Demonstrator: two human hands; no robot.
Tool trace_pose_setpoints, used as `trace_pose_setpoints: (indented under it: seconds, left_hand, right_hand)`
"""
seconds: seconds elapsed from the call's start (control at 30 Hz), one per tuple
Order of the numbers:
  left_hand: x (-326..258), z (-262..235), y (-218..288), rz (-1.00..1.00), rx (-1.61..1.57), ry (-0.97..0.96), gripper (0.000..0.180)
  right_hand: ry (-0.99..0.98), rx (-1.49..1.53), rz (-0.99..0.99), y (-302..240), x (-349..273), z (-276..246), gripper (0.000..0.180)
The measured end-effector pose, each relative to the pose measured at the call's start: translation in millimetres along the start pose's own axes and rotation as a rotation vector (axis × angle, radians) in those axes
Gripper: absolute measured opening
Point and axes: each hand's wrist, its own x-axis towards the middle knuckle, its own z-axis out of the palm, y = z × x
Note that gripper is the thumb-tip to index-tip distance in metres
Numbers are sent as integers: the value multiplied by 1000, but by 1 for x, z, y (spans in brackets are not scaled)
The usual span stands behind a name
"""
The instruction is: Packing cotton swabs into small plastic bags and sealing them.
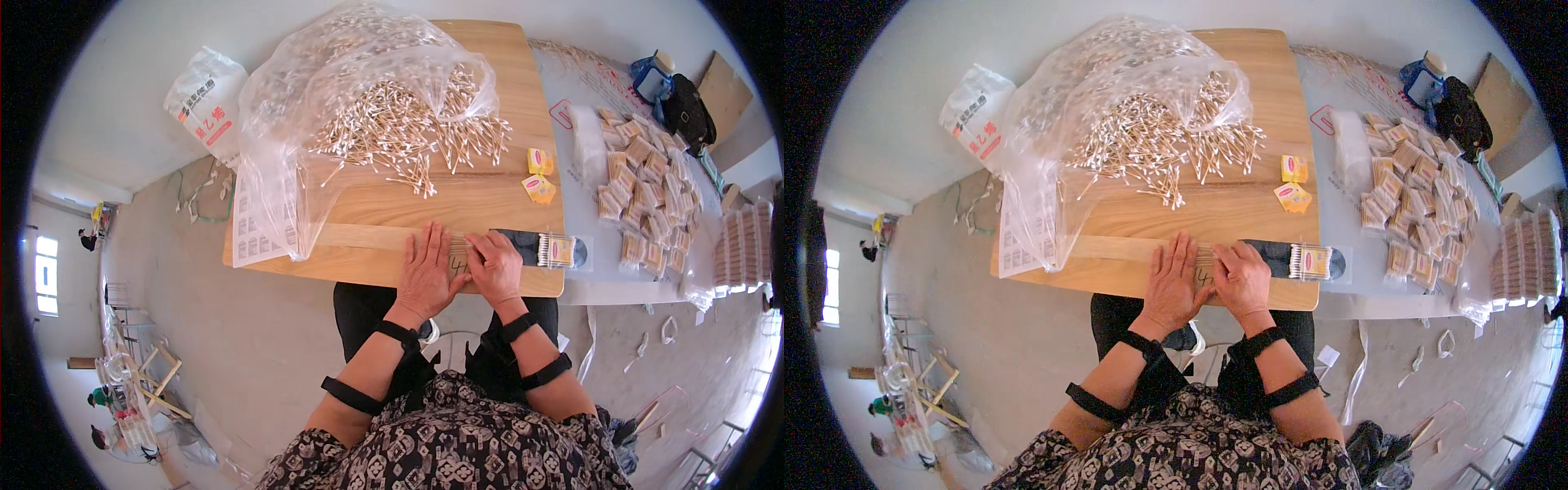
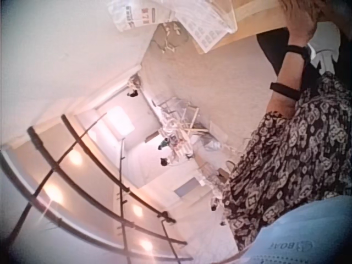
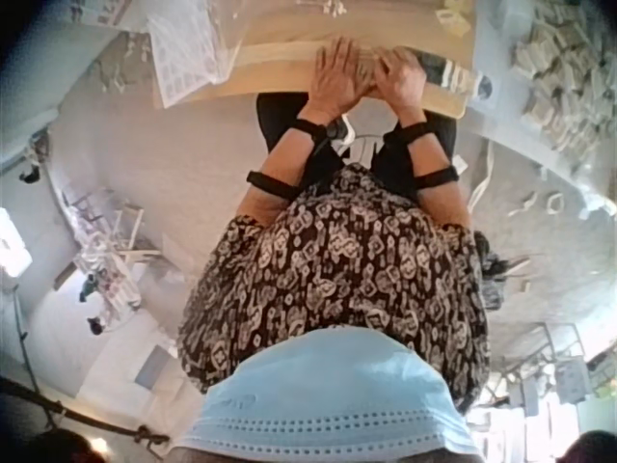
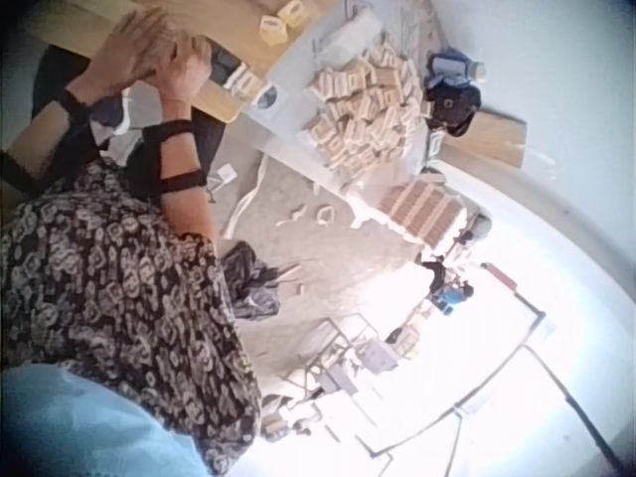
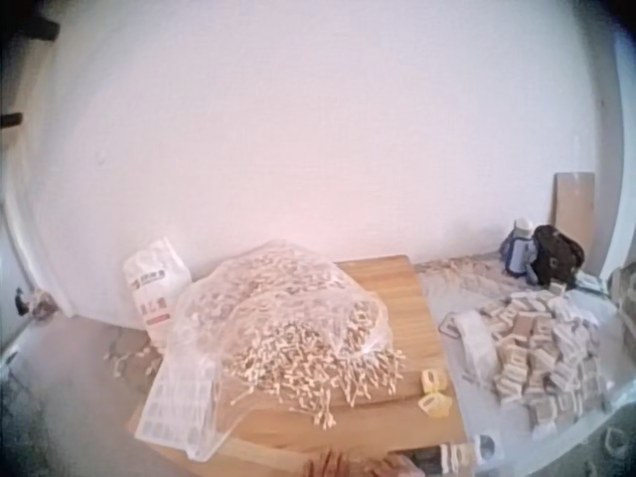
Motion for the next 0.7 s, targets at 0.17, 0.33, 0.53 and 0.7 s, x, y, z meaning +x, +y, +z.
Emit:
trace_pose_setpoints:
  seconds: [0.17, 0.33, 0.53, 0.7]
  left_hand:
    - [2, -5, 5, -26, 1, -28, 88]
    - [5, -2, 1, -39, 7, -13, 83]
    - [36, -9, -16, -124, -252, 387, 42]
    - [72, -13, -40, -275, -290, 443, 14]
  right_hand:
    - [-19, 4, 12, -2, 0, -1, 13]
    - [-3, 2, 5, -4, 1, -1, 11]
    - [-18, -24, 22, -5, 2, -4, 12]
    - [-20, 69, 55, -9, 1, -5, 12]
